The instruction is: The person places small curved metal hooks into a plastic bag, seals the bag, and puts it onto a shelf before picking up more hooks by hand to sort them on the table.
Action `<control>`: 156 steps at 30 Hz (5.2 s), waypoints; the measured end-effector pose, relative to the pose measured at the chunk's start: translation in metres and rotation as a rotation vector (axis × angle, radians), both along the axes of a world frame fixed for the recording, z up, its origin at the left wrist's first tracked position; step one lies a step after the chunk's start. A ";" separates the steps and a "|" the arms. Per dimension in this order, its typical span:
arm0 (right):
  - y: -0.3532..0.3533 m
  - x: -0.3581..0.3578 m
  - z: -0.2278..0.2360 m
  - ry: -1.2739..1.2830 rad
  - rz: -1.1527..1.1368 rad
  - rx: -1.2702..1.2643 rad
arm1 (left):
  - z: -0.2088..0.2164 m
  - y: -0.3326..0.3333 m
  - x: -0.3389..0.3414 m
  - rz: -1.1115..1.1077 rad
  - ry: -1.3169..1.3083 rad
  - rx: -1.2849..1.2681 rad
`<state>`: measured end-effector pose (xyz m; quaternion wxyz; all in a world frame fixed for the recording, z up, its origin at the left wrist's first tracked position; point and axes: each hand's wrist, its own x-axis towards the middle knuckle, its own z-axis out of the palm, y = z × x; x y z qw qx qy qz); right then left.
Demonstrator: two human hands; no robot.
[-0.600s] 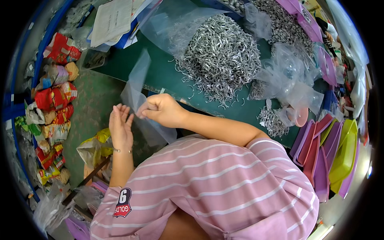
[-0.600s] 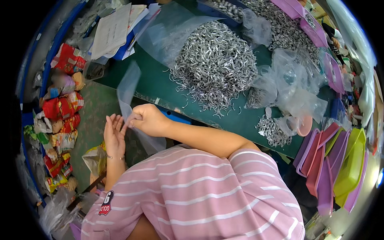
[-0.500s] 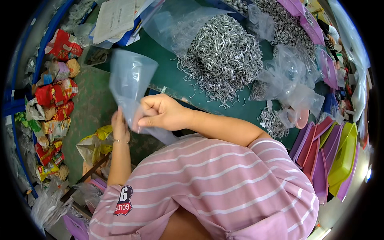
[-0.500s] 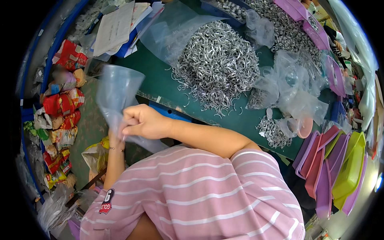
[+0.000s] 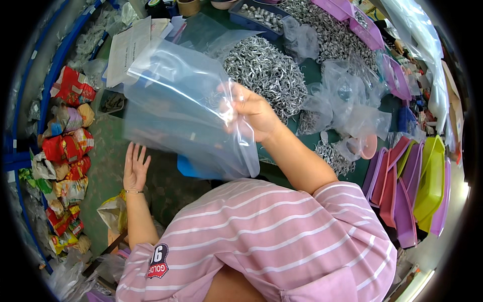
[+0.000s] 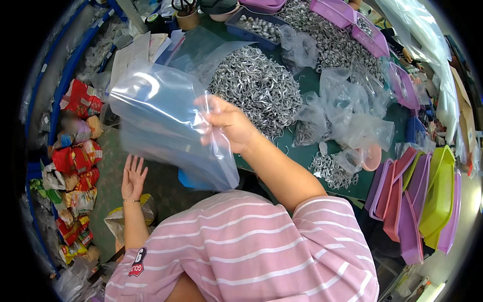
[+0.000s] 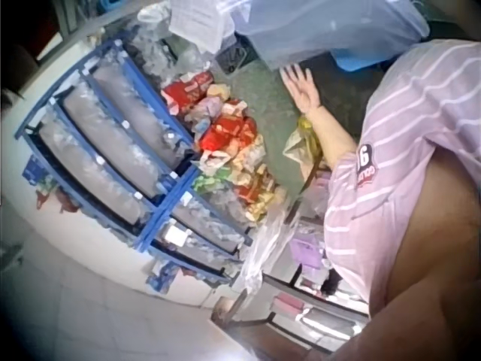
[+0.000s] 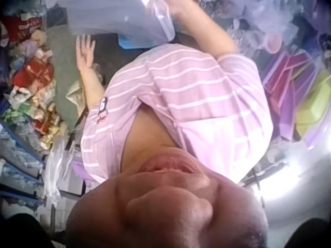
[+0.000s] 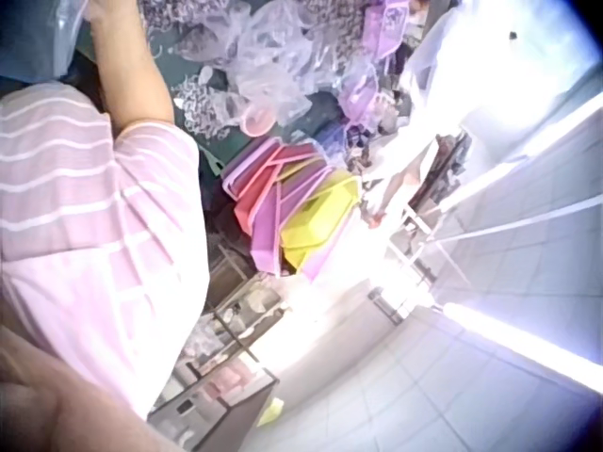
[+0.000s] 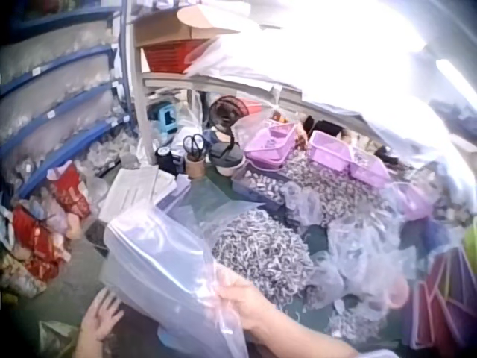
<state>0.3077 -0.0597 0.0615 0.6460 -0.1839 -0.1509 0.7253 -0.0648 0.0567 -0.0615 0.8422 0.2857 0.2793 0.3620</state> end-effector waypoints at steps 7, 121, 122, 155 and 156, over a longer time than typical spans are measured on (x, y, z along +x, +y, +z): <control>0.002 -0.044 0.044 0.374 0.285 0.190 | -0.019 -0.030 0.056 -0.214 0.058 -0.228; -0.138 0.243 0.051 -0.327 -0.779 0.040 | 0.169 -0.009 0.428 -0.479 0.615 1.314; -0.121 0.236 0.062 -0.520 -0.943 -0.168 | 0.161 0.005 0.443 -0.358 0.694 1.307; -0.067 0.257 -0.010 -2.419 0.333 -0.504 | 0.137 0.014 0.509 0.034 0.438 1.640; -0.071 0.241 0.006 -2.430 0.180 -0.384 | 0.137 0.036 0.489 0.214 0.464 1.595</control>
